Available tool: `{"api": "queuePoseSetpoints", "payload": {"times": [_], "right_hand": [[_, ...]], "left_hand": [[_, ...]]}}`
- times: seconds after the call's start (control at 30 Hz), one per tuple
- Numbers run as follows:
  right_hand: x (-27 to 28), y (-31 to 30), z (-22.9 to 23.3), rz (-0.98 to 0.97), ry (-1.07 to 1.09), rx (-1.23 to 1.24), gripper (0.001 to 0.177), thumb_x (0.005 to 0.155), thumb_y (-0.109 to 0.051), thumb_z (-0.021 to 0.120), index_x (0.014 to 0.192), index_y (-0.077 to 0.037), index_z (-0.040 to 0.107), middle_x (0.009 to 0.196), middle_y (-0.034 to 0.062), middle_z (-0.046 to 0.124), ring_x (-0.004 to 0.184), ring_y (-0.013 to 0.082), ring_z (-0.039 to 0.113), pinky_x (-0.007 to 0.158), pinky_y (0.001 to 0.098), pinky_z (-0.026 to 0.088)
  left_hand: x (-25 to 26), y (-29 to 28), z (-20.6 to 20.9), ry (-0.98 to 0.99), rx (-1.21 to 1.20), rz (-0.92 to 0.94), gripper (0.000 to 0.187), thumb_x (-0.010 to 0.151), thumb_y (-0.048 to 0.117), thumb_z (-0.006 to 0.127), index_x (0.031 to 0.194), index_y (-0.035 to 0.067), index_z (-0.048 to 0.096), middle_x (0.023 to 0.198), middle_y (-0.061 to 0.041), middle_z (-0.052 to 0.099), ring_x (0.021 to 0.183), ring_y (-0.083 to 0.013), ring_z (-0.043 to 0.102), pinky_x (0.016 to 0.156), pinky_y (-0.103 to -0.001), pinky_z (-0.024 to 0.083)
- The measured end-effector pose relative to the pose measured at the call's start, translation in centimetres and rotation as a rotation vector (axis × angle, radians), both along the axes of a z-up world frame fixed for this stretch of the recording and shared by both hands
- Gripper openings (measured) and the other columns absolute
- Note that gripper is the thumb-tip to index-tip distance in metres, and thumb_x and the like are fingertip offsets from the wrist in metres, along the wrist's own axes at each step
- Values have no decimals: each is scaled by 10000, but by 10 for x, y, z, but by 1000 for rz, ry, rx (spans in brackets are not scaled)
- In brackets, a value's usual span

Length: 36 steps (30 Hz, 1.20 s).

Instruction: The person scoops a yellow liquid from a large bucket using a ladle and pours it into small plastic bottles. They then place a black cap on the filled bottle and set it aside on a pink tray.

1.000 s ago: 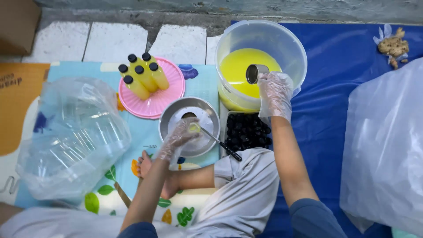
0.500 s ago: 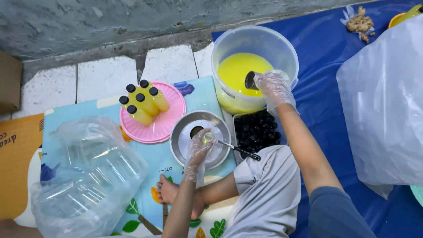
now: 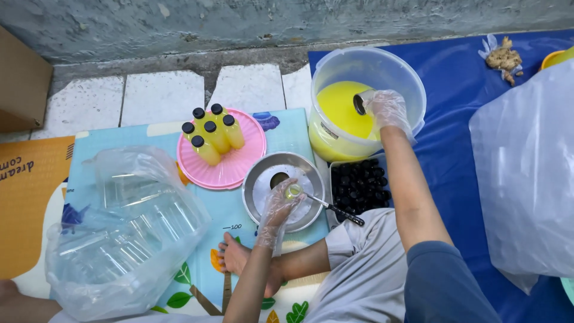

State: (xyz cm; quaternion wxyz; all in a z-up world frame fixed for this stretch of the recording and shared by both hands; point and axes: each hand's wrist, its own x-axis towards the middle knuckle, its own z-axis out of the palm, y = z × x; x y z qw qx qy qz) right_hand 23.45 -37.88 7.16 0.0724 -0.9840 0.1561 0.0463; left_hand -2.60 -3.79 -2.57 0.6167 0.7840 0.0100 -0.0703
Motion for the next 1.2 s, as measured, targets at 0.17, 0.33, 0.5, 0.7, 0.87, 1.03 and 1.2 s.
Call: {"api": "queuePoseSetpoints", "payload": {"times": [0.17,0.33,0.5,0.7,0.87,1.03,1.2], "right_hand": [[-22,12,18,318,49,-358,374,1000,-212,452,952,-88,802,874,133,779,871,336,774,652,491,633],[-16,14,15,331,123,-237,414,1016,-358,474,952,-134,817,935,111,783,918,340,760,766,482,624],[-28,14,36,166,0,178,406,951,-590,572,824,-292,816,878,32,752,901,327,734,801,449,593],[-82,34,96,23,9,829,463,1006,-471,571,733,-128,720,674,95,693,661,188,710,637,309,563],[-160,54,119,-61,43,1295,426,1081,-408,576,723,-179,586,655,-37,635,630,65,681,584,188,568],[-186,46,53,-188,-10,1568,485,1093,-390,604,704,-102,570,677,14,617,675,148,711,597,211,630],[-245,112,88,-112,-104,1559,500,1108,-333,564,679,-76,555,701,83,622,666,233,702,583,282,626]], "left_hand": [[-1,1,5,27,-36,-7,581,755,401,872,1300,293,701,1320,-30,670,1297,-241,587,1129,-373,436],[-6,2,17,47,-41,-14,585,773,394,856,1321,280,689,1337,-61,655,1316,-270,569,1143,-395,419],[-7,0,27,76,-24,-30,593,787,397,833,1346,285,671,1364,-73,636,1340,-277,549,1163,-399,402],[-3,1,6,41,-35,6,619,749,437,871,1328,325,684,1337,-26,656,1314,-240,572,1145,-376,421],[-3,-1,-2,28,-19,-1,598,774,441,851,1336,346,671,1342,-12,650,1310,-237,573,1136,-380,431],[-2,0,-8,26,-21,-7,614,772,434,852,1348,349,659,1345,-35,645,1314,-261,568,1137,-391,433],[1,-2,-20,11,-23,-10,618,764,443,854,1345,367,658,1347,-20,648,1310,-250,572,1134,-386,437]]}}
